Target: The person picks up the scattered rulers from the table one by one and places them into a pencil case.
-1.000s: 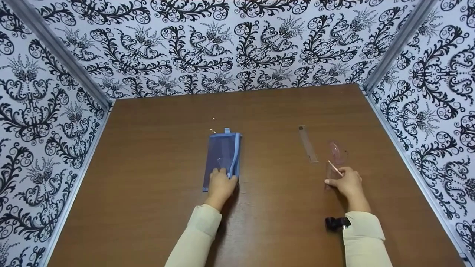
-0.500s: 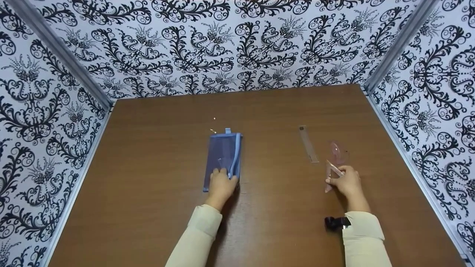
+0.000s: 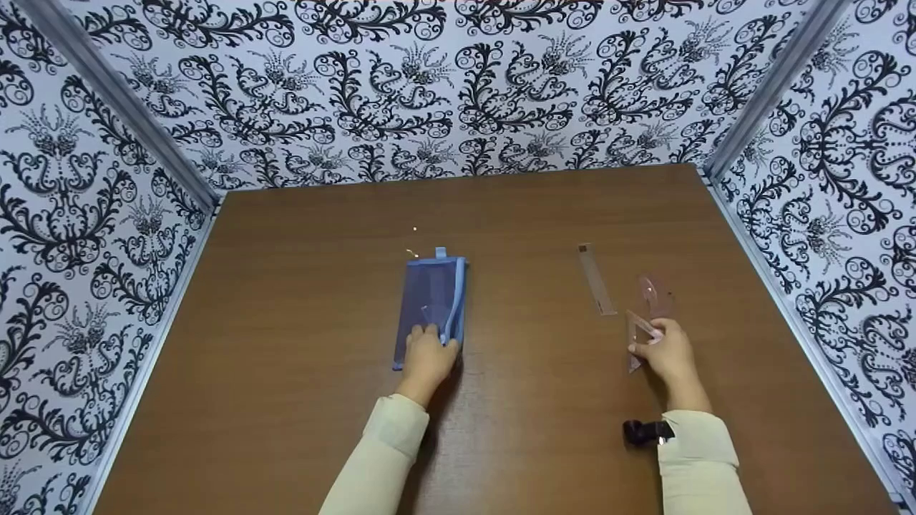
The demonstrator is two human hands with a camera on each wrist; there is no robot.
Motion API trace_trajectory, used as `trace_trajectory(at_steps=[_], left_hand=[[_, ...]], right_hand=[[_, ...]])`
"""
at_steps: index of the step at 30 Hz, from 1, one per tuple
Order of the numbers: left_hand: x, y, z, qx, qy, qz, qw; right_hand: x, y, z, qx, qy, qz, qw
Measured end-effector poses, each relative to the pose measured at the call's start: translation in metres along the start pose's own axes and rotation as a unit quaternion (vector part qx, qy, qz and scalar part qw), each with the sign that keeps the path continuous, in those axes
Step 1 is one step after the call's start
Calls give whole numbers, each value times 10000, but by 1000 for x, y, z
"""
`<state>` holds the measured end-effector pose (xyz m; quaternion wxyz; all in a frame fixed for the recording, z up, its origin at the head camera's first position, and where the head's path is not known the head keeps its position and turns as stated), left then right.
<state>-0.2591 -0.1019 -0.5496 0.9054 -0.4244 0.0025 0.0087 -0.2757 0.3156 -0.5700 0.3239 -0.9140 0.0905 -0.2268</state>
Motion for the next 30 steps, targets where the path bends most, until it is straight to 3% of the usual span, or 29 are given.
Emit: trace_trajectory(at_steps=[13,30], left_hand=[[0,-1,1,-3,17,55,10000],[-1,0,0,-18,63,111,9999]], right_hand=[[-1,3,2,-879,139,-84,9960],[2,3,0,-1064,173,36,9942]])
Point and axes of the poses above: each hand's wrist, its own x-axis away from the middle knuckle, its own y-axis out of the palm, z = x × y, the point moved 10 cm from there along -x, towards the middle knuckle, and after that the axes turned 12 degrees about y, right-handed, at the moved point
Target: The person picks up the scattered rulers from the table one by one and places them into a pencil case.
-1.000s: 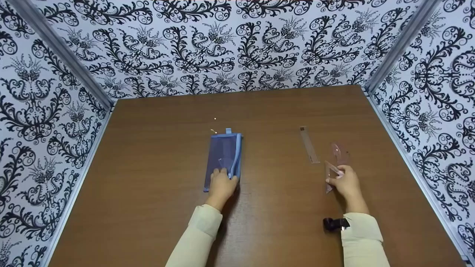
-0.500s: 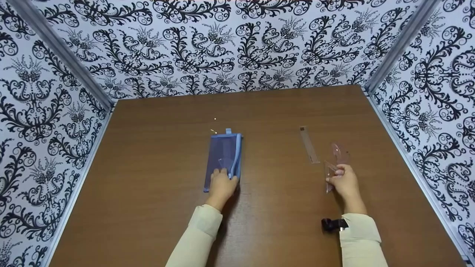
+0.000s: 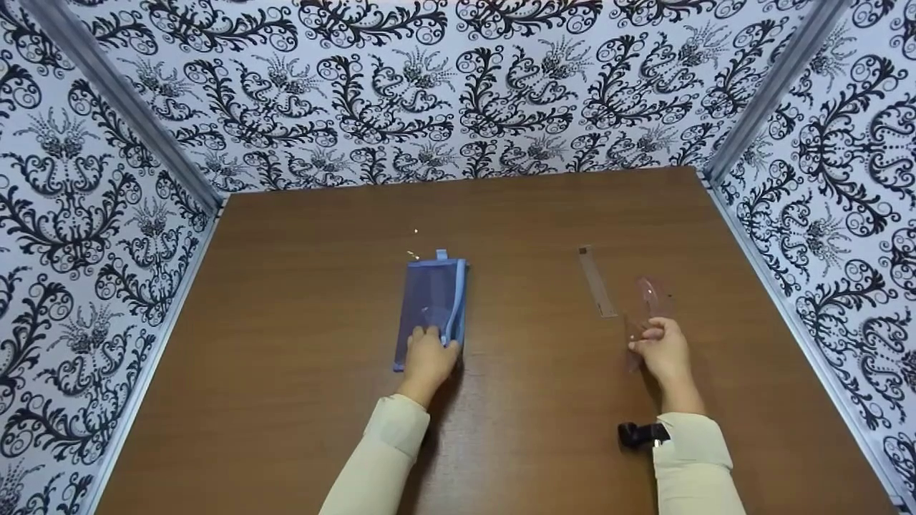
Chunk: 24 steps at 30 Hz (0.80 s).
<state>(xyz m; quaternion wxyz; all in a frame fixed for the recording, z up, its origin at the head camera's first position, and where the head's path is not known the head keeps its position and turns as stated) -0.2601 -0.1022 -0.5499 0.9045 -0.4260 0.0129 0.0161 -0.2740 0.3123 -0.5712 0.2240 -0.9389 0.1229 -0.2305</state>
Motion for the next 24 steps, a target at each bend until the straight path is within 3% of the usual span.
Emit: trace_trajectory(at_steps=[24], left_hand=[[1,-1,1,24,-56,-73,10000]], right_hand=[[1,7,-7,-248,8,149,9996]])
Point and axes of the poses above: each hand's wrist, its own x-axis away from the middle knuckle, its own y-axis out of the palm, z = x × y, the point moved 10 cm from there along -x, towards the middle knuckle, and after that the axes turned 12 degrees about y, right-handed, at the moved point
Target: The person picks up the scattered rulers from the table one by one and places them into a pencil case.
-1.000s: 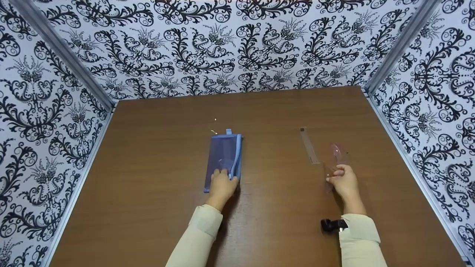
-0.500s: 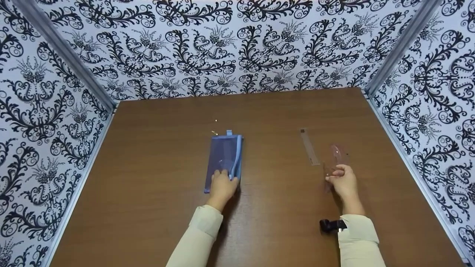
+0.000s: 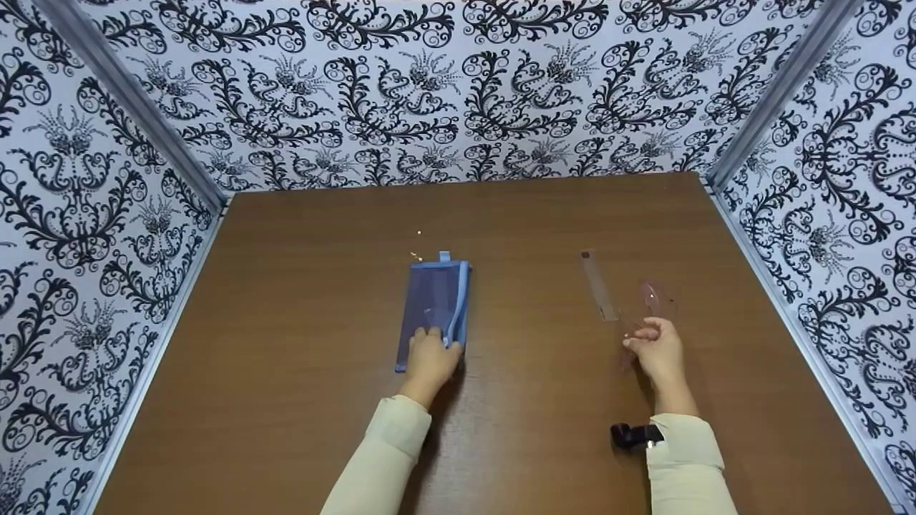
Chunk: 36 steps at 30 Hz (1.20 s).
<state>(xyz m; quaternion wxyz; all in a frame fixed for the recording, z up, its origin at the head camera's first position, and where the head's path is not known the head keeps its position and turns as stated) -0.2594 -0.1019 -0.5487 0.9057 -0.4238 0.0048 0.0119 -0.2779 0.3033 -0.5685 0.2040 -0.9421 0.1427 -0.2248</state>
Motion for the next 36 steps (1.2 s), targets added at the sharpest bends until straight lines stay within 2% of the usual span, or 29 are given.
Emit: trace_trajectory(at_steps=[7,14,26,36], left_hand=[[0,0,0,31,27,23,10000],[0,1,-1,110,-43,-61,9999],[1,0,0,95,-16,-38,9999],[1,-1,2,-45,87,156,9998]], right_hand=[[0,4,-4,-257,-63,4,9996],[-1,8,-7,-291,-106,10,9995],[-1,27,-21,-488,-68,-351,9982],[-1,43,-29,-673,-140,-553,9961]])
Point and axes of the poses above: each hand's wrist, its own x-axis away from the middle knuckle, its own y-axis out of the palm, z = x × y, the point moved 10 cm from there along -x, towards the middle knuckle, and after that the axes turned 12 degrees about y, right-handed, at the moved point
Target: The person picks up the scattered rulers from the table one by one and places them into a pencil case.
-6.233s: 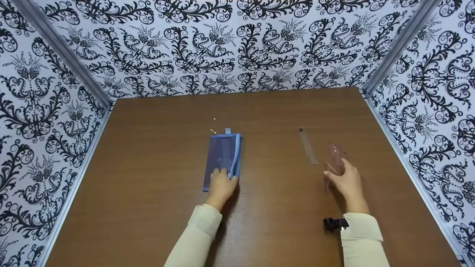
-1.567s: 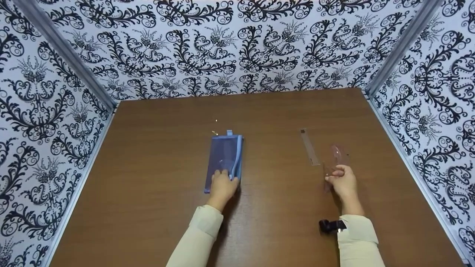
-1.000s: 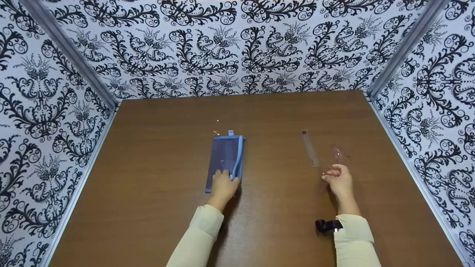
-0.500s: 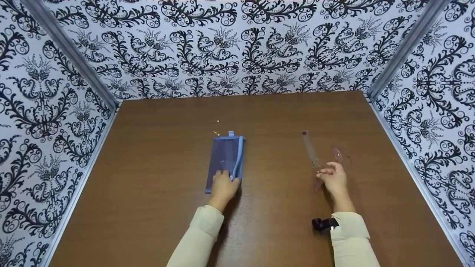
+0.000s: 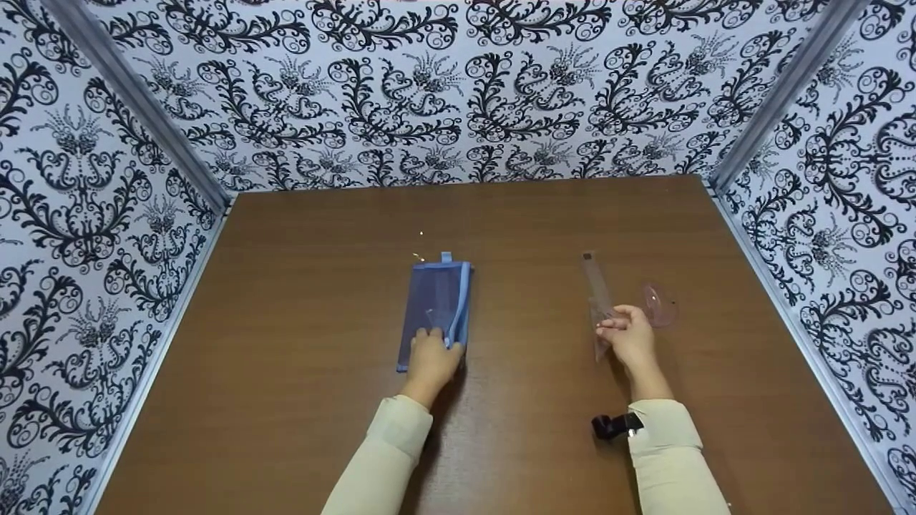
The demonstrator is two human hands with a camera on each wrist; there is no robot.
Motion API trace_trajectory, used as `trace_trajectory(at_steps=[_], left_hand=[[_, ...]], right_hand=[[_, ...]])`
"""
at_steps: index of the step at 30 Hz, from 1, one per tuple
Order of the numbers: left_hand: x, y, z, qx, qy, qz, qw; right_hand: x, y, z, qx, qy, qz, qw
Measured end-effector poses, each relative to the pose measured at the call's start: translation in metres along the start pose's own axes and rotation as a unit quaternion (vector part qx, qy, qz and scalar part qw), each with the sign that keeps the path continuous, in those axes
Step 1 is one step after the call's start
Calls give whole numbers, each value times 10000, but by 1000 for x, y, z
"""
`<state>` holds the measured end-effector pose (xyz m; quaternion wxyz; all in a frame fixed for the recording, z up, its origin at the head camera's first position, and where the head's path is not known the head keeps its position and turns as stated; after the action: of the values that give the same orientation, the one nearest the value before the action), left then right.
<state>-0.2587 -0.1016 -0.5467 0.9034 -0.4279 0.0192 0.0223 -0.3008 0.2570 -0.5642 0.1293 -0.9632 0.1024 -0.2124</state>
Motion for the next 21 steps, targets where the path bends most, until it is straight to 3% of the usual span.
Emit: trace_trajectory(at_steps=[10,21], left_hand=[[-1,3,-2,74,-37,-106,9999],[0,3,-1,126,-28,-127,9998]], right_hand=[[-2,15,-11,-56,-187,-93,9998],[-2,39,-22,-151,-110,-360,9992]])
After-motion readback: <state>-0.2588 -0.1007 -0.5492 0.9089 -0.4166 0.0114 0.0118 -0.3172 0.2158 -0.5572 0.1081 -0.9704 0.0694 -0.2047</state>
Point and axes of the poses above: each hand's wrist, its own x-axis away from the middle knuckle, its own y-axis out of the palm, z = x × y, the point moved 10 cm from there along -x, towards the middle knuckle, and after that the axes turned 12 degrees about y, right-handed, at the moved point
